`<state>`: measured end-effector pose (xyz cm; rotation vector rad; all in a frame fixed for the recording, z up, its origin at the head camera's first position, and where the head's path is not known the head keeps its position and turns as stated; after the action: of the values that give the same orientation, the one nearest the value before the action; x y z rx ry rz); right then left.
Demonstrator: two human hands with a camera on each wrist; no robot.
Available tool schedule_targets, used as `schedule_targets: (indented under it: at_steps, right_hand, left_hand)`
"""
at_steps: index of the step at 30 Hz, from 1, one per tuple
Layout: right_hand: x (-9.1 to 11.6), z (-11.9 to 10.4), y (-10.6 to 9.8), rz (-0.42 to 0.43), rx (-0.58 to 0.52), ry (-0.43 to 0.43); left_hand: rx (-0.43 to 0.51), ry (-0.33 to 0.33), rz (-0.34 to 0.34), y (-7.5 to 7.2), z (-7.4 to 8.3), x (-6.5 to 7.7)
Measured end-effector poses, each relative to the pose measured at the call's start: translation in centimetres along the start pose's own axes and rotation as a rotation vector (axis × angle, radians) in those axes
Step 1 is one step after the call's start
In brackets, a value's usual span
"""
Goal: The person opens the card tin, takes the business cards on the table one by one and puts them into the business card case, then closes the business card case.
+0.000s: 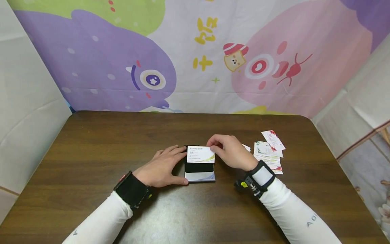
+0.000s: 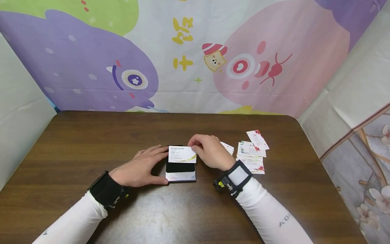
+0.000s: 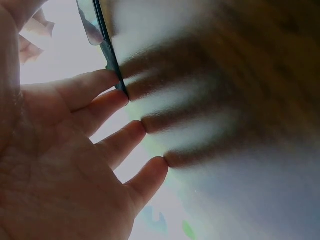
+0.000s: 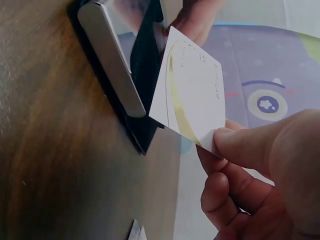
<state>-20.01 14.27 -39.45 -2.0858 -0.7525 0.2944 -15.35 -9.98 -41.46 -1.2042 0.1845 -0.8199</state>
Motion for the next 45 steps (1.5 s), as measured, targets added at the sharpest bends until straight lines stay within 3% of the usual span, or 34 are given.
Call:
schedule_targets:
  at_steps: [22,45]
  right_hand:
    - [0.1,-0.2,1.6,-0.151,-0.004,0.015]
    - [1.4,-0.8,2.7,-0.168,0.127,-0.050]
  left_hand:
    - [-0.010,-0.011,-0.015,0.1,-0.1,-0.2]
    - [-0.024,0.004,0.002,0.1,-0.1,-0.1]
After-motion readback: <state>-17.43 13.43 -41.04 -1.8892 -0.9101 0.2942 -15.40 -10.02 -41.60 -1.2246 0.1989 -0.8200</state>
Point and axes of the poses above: each hand's wrist, its own x-axis away from the middle knuckle, its own y-axis out of the palm, z = x × y, the point moved 3 cm from there along -x, towards the middle knuckle, and after that the axes turned 12 degrees about -z, right-handed, at the moved point
